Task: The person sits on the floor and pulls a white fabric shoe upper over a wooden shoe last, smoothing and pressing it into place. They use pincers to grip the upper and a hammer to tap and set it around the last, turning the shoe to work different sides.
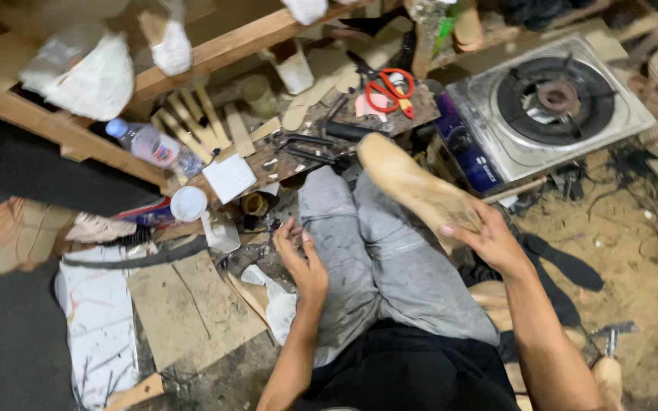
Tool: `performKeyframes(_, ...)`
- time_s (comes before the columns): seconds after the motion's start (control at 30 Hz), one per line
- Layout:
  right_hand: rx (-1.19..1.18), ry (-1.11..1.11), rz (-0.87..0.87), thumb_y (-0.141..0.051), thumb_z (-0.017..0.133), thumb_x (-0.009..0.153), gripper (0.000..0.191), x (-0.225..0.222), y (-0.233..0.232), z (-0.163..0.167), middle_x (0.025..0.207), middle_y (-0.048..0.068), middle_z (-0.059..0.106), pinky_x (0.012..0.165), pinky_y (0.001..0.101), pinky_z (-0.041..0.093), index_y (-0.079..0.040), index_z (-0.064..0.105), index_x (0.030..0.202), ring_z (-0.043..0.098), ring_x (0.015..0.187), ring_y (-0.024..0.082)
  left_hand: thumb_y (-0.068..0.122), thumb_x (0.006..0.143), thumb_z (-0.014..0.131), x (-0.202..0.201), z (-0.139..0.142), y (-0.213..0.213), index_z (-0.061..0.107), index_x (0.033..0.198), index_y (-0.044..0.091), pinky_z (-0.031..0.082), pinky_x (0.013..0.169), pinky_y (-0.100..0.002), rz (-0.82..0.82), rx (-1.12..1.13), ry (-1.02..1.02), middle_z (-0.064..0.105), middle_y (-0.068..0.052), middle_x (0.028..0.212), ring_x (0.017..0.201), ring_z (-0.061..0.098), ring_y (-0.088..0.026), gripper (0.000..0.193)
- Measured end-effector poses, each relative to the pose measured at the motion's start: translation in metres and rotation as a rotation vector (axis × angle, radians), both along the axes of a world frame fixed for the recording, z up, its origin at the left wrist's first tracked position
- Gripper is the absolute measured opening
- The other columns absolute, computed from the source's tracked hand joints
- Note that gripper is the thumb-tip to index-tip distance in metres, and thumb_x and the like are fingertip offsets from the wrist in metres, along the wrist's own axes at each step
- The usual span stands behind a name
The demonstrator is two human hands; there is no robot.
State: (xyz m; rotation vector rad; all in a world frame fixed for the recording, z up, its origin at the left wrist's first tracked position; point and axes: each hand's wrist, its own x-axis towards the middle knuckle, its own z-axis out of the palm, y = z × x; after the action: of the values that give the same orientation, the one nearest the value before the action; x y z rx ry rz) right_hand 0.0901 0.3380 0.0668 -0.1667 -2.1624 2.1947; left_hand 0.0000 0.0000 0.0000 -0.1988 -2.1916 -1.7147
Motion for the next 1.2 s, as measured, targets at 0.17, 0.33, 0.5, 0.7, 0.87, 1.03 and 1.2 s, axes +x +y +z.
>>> performKeyframes(0.17,0.645,0.311,0.011,-0.007,0.083,0.078,0.054,-0.041,-0.058,0.049,0.135,0.013,0.067,0.108,0.0363,0.047,-0.004,0.067,0.13,0.062,0.128,0.028,0.009,0.107,0.048,0.011,0.014,-0.013,0.045,0.149,0.0,0.05,0.101,-0.036,0.005,-0.021,-0.023,0.053,-0.016,0.135,0.119,0.059,-0.025,0.043)
performKeyframes(0.33,0.543,0.223,-0.174,-0.006,0.082,0.079,0.057,-0.043,-0.107,0.039,0.131,0.014,0.068,0.105,0.0363,0.048,-0.003,0.065,0.134,0.065,0.123,0.026,0.015,0.106,0.049,-0.01,0.005,-0.032,0.05,0.145,0.0,0.05,0.098,-0.035,0.012,0.136,-0.111,0.06,-0.014,0.127,0.113,0.06,-0.022,0.041)
performKeyframes(0.5,0.299,0.062,-0.235,-0.007,0.08,0.083,0.06,-0.048,-0.118,0.013,0.126,0.012,0.069,0.099,0.0311,0.051,-0.004,0.059,0.139,0.064,0.114,0.019,0.019,0.107,0.057,-0.042,-0.015,-0.046,0.07,0.126,0.0,0.049,0.093,-0.033,0.098,-0.028,-0.092,0.063,-0.011,0.107,0.102,0.06,-0.019,0.031)
performKeyframes(0.7,0.058,0.183,-0.32,-0.006,0.076,0.092,0.055,-0.055,-0.131,-0.013,0.139,0.014,0.061,0.108,0.031,0.048,0.0,0.053,0.142,0.06,0.124,0.02,0.022,0.098,0.071,-0.056,-0.027,-0.031,0.071,0.115,-0.001,0.048,0.078,-0.029,0.148,0.155,-0.225,0.058,-0.008,0.096,0.086,0.053,-0.016,0.029)
performKeyframes(0.87,0.112,0.181,-0.416,-0.006,0.07,0.097,0.07,-0.046,-0.139,-0.02,0.151,0.019,0.049,0.118,0.0342,0.037,0.0,0.033,0.156,0.049,0.14,0.024,0.012,0.097,0.068,-0.073,-0.01,-0.032,0.067,0.122,0.001,0.053,0.084,-0.026,0.069,0.248,-0.213,0.062,-0.004,0.106,0.092,0.06,-0.013,0.028)
performKeyframes(1.03,0.237,0.167,-0.426,-0.007,0.065,0.101,0.071,-0.044,-0.135,-0.018,0.155,0.022,0.045,0.119,0.0362,0.034,0.003,0.026,0.159,0.045,0.144,0.027,0.004,0.099,0.063,-0.117,0.062,-0.078,0.063,0.127,0.003,0.056,0.089,-0.029,0.108,0.076,-0.041,0.057,-0.01,0.118,0.104,0.061,-0.018,0.029)
performKeyframes(1.2,0.232,0.224,-0.434,-0.011,0.065,0.1,0.071,-0.053,-0.13,-0.021,0.152,0.023,0.048,0.119,0.0357,0.035,0.003,0.027,0.158,0.048,0.14,0.026,-0.006,0.093,0.063,-0.181,0.168,-0.133,0.059,0.136,0.005,0.045,0.107,-0.045,0.239,-0.344,0.408,0.056,-0.017,0.127,0.122,0.056,-0.036,0.044)
